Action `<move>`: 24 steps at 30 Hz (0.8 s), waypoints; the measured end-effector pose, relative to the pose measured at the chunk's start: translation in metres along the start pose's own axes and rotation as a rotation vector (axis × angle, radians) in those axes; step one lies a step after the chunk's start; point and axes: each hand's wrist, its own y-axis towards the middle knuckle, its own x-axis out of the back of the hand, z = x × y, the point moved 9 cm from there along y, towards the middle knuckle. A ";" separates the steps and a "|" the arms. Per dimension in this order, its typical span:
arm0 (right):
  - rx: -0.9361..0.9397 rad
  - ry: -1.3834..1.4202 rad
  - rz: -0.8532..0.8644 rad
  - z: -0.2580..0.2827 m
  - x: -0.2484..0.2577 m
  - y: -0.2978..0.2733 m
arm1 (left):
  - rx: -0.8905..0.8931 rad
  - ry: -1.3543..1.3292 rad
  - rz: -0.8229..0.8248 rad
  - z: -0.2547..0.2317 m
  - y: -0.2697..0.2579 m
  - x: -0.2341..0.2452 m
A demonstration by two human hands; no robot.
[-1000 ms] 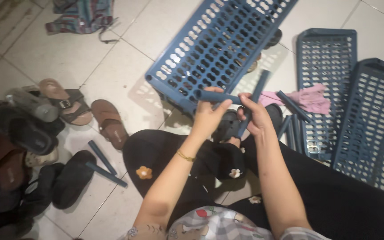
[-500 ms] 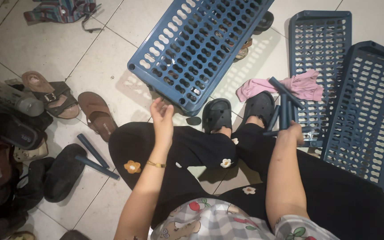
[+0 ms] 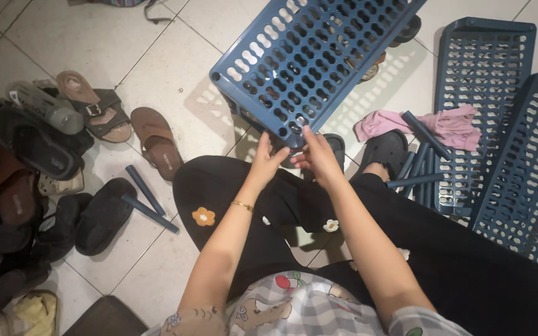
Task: The person assembles a multi-tiered plastic shoe rack by inserting plastic support pillars into the corners of the shelving units and then placing several pairs of shoes onto the completed bottom tier.
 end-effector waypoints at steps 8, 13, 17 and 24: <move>0.165 0.096 0.025 0.025 -0.023 0.003 | -0.011 0.166 0.009 0.020 0.019 0.010; 0.160 0.080 0.027 0.036 -0.024 -0.004 | 0.010 0.049 -0.049 0.007 0.020 0.013; 0.148 0.038 0.046 0.022 -0.015 0.000 | 0.084 -0.061 -0.458 -0.013 0.021 0.066; 0.136 -0.072 0.027 0.008 0.015 0.009 | 0.179 0.067 -0.425 -0.038 0.085 0.115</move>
